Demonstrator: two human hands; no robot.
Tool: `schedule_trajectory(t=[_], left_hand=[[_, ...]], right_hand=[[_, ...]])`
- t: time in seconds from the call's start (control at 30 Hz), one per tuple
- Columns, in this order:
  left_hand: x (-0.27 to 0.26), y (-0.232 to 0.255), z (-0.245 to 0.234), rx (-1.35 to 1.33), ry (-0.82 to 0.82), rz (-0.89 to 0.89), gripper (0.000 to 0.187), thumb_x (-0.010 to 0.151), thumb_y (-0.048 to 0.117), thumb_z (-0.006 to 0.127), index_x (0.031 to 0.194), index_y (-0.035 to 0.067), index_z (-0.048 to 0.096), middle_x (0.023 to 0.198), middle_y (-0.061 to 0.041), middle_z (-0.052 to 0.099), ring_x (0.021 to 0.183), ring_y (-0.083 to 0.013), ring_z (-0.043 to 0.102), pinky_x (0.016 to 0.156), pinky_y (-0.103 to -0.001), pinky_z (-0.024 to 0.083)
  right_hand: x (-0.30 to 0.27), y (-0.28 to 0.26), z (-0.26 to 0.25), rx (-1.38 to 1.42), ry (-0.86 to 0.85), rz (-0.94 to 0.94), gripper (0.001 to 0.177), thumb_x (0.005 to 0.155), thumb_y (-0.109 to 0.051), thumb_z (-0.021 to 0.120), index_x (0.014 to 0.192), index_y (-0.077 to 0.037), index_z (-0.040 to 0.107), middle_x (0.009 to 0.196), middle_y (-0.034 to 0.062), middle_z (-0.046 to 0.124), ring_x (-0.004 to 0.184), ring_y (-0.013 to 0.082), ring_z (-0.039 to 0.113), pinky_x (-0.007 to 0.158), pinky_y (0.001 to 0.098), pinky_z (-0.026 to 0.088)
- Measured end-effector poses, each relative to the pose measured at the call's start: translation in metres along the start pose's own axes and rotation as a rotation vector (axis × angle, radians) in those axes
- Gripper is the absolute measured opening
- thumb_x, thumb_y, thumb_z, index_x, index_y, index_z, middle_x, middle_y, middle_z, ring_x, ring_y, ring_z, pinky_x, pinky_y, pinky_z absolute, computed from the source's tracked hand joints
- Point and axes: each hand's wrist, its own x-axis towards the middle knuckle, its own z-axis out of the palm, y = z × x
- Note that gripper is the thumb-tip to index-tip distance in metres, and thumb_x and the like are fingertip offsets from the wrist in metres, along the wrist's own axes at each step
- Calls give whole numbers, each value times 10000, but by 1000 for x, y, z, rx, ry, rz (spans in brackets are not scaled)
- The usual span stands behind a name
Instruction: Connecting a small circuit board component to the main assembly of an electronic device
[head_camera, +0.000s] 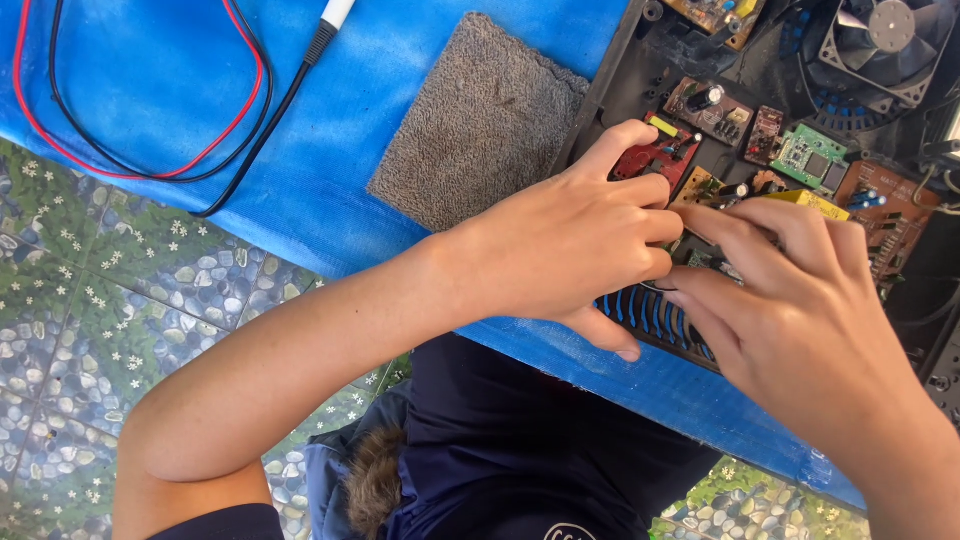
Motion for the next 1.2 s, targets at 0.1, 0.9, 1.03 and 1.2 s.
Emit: schedule_trajectory(t=[0.1,0.9,1.03,1.2], left_hand=[[0,0,1,-43,18,-4,762,779,915,721,924,171,796,817,44,599,914,-238,600,1154,-582,323],[-1,-1,0,-30,9,6,735,810,906,722,844,175,792,780,50,606,887,-256,613,1135,-586,336],[0,-1,1,-57,17,6,731,781,896,744,867,173,806,780,50,619,889,-262,610,1128,-590,325],[-1,-1,1,-42,13,2,746,778,894,753,889,157,782,799,35,617,902,-266,617,1125,-577,328]], right_hand=[[2,-1,-2,-66,-80,24,63,923,-356,693,946,-301,716,1452,-56,615,1348,276,514,993,505,453],[3,-13,-5,192,-31,305,223,849,-250,805,1017,-127,724,1318,12,751,1473,353,552,1162,646,265],[5,-16,-15,137,-15,248,135,942,-281,807,976,-160,756,1145,-70,757,1265,241,625,1117,496,332],[9,-11,-13,128,-234,376,106,969,-337,695,962,-267,774,847,-156,761,1168,210,634,984,485,410]])
